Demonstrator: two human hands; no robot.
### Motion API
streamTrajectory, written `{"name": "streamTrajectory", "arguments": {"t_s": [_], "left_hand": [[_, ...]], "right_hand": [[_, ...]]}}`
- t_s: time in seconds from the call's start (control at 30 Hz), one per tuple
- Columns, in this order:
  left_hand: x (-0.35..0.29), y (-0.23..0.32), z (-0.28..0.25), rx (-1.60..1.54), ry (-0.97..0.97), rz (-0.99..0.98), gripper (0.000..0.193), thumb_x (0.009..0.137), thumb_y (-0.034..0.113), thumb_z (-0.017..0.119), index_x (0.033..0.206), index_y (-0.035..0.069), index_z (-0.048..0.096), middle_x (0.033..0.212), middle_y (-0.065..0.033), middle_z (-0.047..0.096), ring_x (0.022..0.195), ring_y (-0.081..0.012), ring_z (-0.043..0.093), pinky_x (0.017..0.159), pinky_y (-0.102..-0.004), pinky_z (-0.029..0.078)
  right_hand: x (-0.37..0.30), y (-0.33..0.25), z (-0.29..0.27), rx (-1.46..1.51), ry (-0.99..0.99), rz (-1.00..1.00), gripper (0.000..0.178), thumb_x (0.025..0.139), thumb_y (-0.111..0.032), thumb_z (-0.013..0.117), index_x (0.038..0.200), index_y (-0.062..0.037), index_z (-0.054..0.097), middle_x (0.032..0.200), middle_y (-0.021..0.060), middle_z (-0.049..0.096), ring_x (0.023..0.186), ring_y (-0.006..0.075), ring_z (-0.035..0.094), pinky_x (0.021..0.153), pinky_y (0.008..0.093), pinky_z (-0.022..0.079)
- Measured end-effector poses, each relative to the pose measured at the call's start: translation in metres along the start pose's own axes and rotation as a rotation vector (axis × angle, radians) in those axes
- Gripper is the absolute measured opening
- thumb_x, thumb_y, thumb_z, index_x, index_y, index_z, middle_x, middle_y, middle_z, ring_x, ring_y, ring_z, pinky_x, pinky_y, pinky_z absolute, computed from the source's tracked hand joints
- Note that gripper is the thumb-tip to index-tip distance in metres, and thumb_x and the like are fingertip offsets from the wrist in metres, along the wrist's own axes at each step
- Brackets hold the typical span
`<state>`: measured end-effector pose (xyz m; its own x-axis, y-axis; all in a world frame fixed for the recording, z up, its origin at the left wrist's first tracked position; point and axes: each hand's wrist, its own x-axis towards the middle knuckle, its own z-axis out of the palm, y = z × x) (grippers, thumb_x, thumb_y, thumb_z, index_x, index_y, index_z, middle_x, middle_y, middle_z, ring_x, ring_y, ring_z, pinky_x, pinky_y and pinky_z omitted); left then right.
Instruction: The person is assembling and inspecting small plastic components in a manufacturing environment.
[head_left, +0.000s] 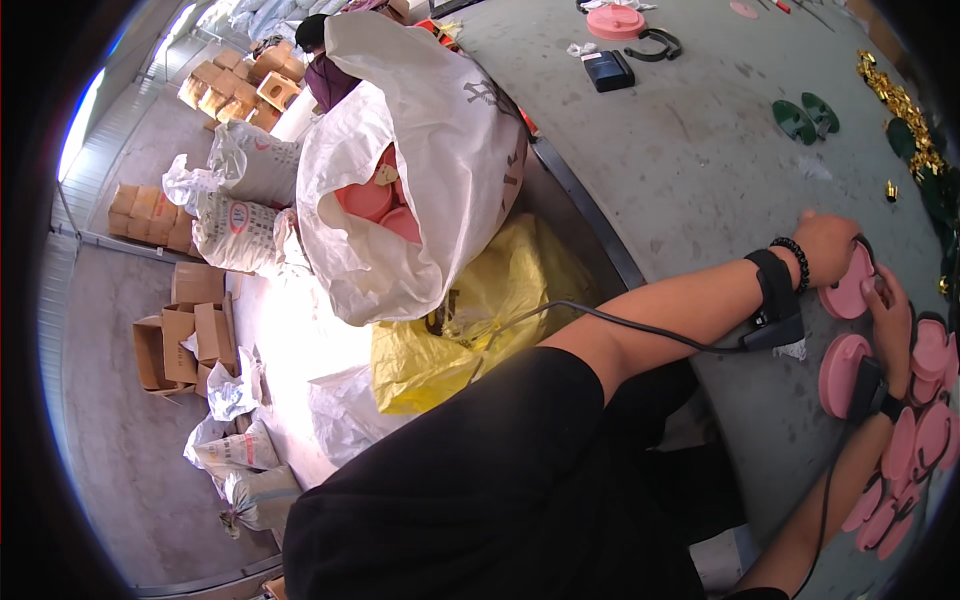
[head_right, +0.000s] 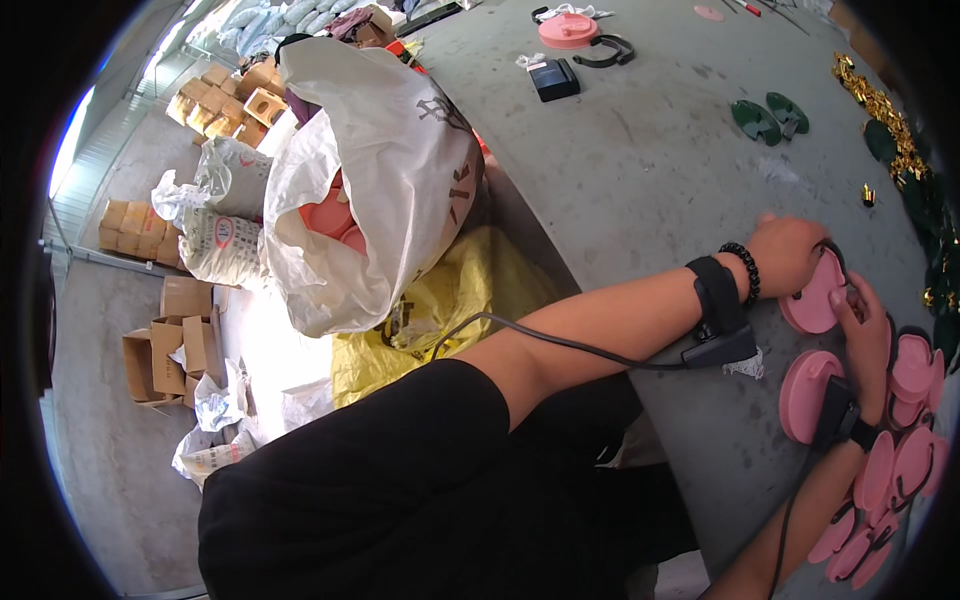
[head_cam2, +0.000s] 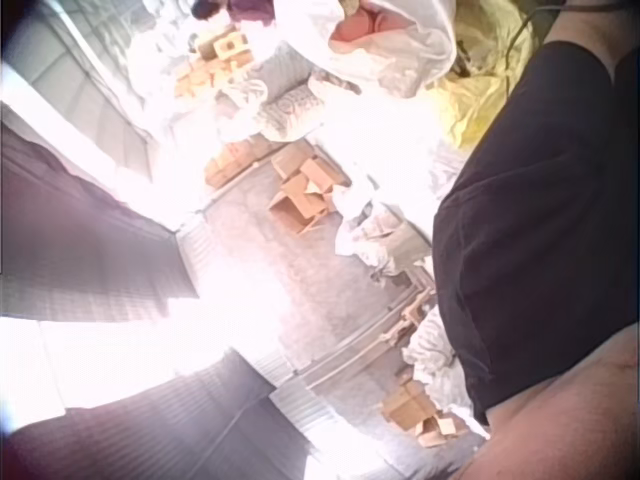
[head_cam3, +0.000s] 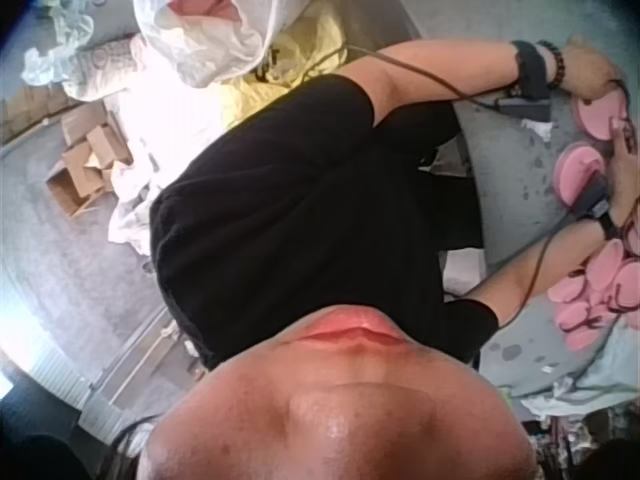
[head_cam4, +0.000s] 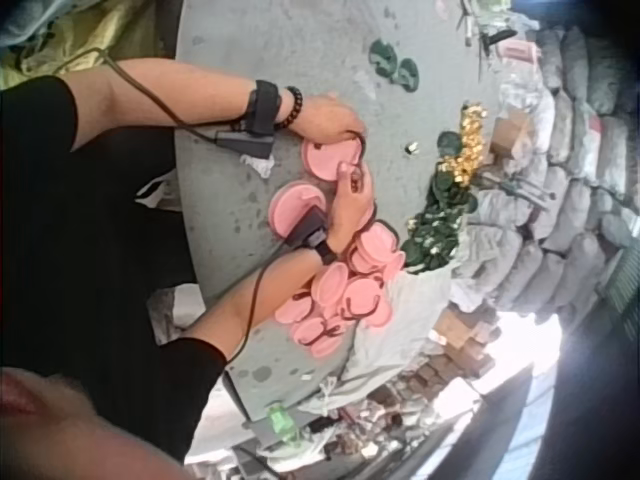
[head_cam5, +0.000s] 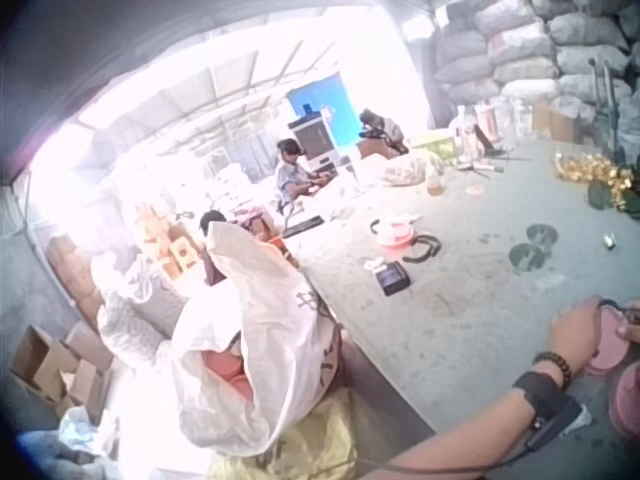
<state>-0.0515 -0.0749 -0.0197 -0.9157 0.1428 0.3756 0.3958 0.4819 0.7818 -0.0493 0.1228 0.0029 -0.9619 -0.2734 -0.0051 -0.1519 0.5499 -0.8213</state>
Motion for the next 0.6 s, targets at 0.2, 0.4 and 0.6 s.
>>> {"name": "streamTrajectory", "arguments": {"t_s": [0.2,0.4,0.6], "left_hand": [[-0.001,0.017,-0.018,-0.335,0.178,0.226,0.022,0.079,0.008,0.051,0.098,0.003,0.060,0.095,-0.0178,0.061,0.093,-0.0372,0.056,0.079,-0.0428,0.046],[-0.002,0.005,-0.012,-0.369,0.105,0.210,0.042,0.084,0.014,0.054,0.123,0.004,0.046,0.125,-0.0211,0.047,0.114,-0.0336,0.048,0.093,-0.0381,0.042],[-0.004,-0.009,-0.002,-0.323,-0.005,0.032,0.036,0.088,0.014,0.051,0.123,0.007,0.048,0.115,-0.0200,0.054,0.100,-0.0276,0.057,0.081,-0.0367,0.047]], "right_hand": [[0.006,0.011,-0.011,0.075,-0.037,-0.003,0.024,0.088,-0.018,0.058,0.101,0.0017,0.053,0.081,-0.0027,0.046,0.075,0.0053,0.041,0.070,0.0201,0.035],[0.003,0.016,-0.036,0.561,-0.143,-0.032,0.025,0.092,-0.024,0.052,0.100,-0.0002,0.053,0.086,-0.0018,0.051,0.078,0.0077,0.047,0.074,0.0226,0.039],[-0.045,0.004,-0.118,0.381,0.561,-0.066,0.029,0.087,-0.027,0.060,0.101,-0.0015,0.058,0.095,0.0033,0.056,0.092,0.0128,0.051,0.085,0.0282,0.040]]}}
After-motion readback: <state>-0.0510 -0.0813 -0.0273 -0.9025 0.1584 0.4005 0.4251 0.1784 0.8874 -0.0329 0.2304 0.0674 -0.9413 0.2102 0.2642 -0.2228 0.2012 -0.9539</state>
